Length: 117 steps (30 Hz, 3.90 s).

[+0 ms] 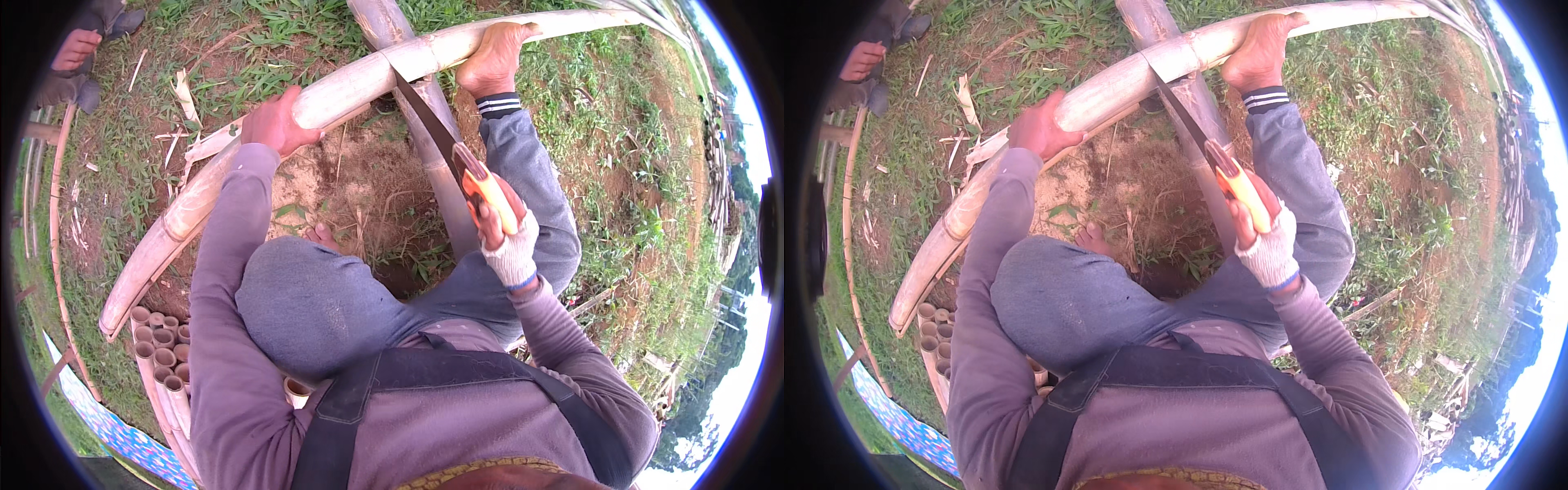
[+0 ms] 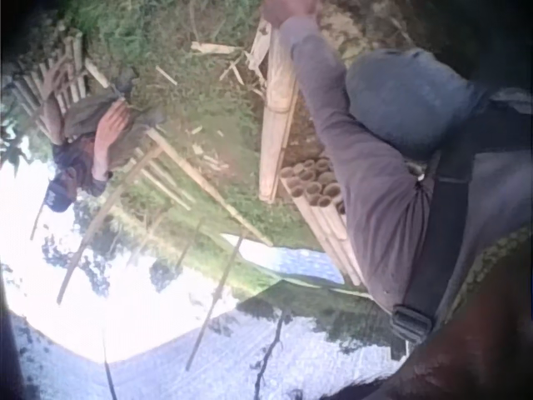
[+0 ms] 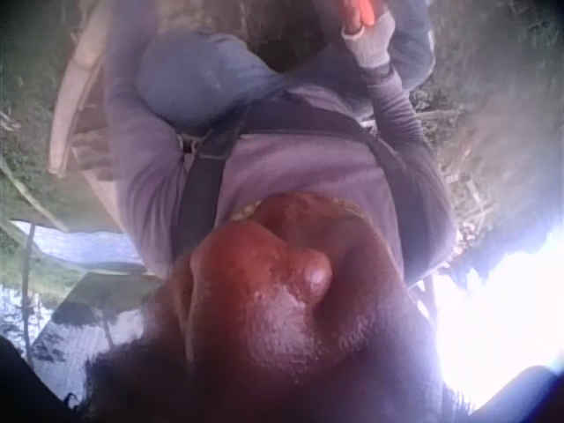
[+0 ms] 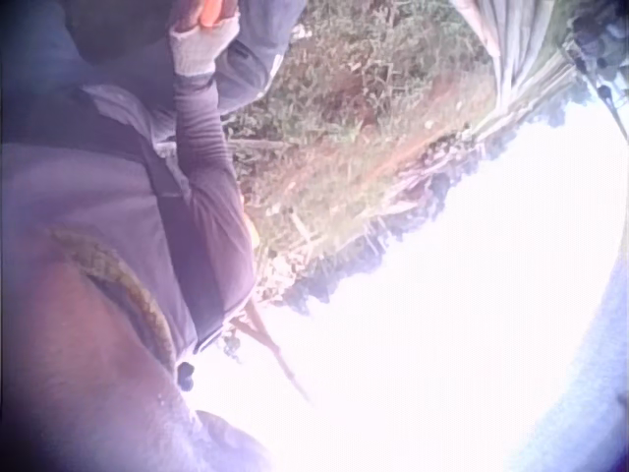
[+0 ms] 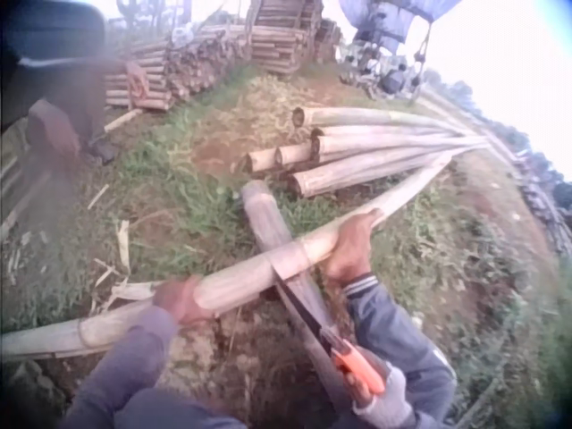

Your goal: The person sits on the ground and uses a hand saw to cut long bamboo poles into shorter sections. The person holds the bamboo with one hand and saws with the other, stacking the cut pieces nearby.

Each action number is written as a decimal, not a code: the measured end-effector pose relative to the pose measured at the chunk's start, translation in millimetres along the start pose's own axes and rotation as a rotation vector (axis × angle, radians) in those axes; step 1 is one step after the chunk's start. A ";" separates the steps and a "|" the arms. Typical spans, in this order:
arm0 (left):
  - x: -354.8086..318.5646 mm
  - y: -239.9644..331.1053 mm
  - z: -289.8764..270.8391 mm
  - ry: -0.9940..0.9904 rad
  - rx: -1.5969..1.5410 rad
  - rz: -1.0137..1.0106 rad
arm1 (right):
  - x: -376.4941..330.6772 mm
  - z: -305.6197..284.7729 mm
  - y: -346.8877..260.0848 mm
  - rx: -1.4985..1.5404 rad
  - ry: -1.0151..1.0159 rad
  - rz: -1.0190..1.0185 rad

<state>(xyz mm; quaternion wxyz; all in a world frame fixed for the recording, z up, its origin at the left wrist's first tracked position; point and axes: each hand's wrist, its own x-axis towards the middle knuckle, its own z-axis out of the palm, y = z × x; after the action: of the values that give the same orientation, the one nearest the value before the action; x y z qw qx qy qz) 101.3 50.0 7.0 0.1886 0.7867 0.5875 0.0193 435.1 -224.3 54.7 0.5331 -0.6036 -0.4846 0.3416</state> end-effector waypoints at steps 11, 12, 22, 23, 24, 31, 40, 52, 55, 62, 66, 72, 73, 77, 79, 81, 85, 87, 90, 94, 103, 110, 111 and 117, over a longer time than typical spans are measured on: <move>-11.3 -1.3 -5.3 -0.058 0.000 -0.034 | 32.4 24.5 -27.4 -0.239 -0.030 -0.120; -9.4 -3.7 -3.4 -0.025 -0.002 -0.028 | -2.0 3.2 -41.4 -0.117 -0.056 0.047; 4.8 9.2 -6.1 -0.031 0.036 -0.009 | 169.9 97.6 -10.4 -0.412 0.003 -0.188; 2.0 9.4 -4.6 -0.048 0.023 -0.028 | 169.1 97.6 -6.3 -0.378 -0.017 -0.187; 1.9 1.7 -2.6 0.006 0.001 0.033 | 156.6 91.6 -11.1 -0.403 -0.015 -0.227; -0.8 -7.8 4.9 0.007 0.003 -0.014 | -6.0 -11.2 -28.4 -0.005 -0.056 0.144; 3.4 8.4 0.2 0.002 0.017 0.027 | 140.4 79.6 1.6 -0.385 -0.016 -0.158; 11.9 4.3 9.8 0.029 -0.009 0.037 | 113.0 57.3 9.8 -0.352 -0.006 -0.128; 10.4 4.1 7.1 0.035 -0.022 0.049 | 150.3 78.7 9.3 -0.374 0.008 -0.190; 2.4 -6.4 9.4 0.027 -0.048 0.024 | -32.0 -15.6 -22.8 -0.118 0.036 0.061; 1.8 -0.3 12.2 0.025 -0.020 0.026 | 22.4 18.9 9.5 0.017 0.060 0.031; 5.6 4.3 5.2 0.031 -0.056 0.043 | 147.5 83.5 0.9 -0.473 -0.033 -0.161; 6.0 1.0 5.7 0.022 -0.058 0.039 | 128.7 75.9 -2.5 -0.447 -0.030 -0.152; -3.0 -5.9 10.1 0.052 -0.055 0.040 | -3.7 5.1 -25.2 -0.210 0.009 0.126; -2.5 -2.7 5.4 0.056 -0.055 0.048 | -36.7 -19.0 -35.4 -0.219 0.009 0.091; 0.2 -1.8 8.1 0.075 -0.028 0.061 | -26.1 -1.7 -2.2 -0.164 0.110 -0.029; 7.7 11.1 5.6 0.056 -0.047 0.069 | 132.0 68.8 -10.5 -0.542 -0.084 -0.043; 3.2 11.2 1.9 0.040 -0.059 0.075 | 166.6 97.6 26.4 -0.419 0.035 -0.248; 3.5 2.8 -0.1 0.051 -0.070 0.069 | 103.3 68.1 -0.7 -0.539 0.017 -0.032; -4.8 -0.6 4.0 0.043 -0.050 0.033 | -22.5 -9.3 -32.8 -0.296 0.008 -0.029; 4.3 12.0 1.0 0.036 -0.051 0.058 | 162.3 92.1 23.1 -0.395 0.008 -0.114; -4.0 -3.9 3.7 0.047 -0.080 0.026 | -28.7 -10.5 -17.8 -0.270 0.018 -0.056; -1.5 1.2 3.3 0.043 -0.078 0.039 | -41.4 -12.8 -12.0 -0.209 0.061 0.000; 4.8 9.0 5.2 0.024 -0.027 0.027 | 89.2 53.2 31.7 -0.420 0.034 -0.051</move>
<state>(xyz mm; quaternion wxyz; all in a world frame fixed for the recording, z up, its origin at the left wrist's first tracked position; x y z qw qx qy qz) 112.3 50.8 4.1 0.1919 0.7917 0.5787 0.0390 419.1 -121.8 22.5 0.4122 -0.6945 -0.5513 0.2093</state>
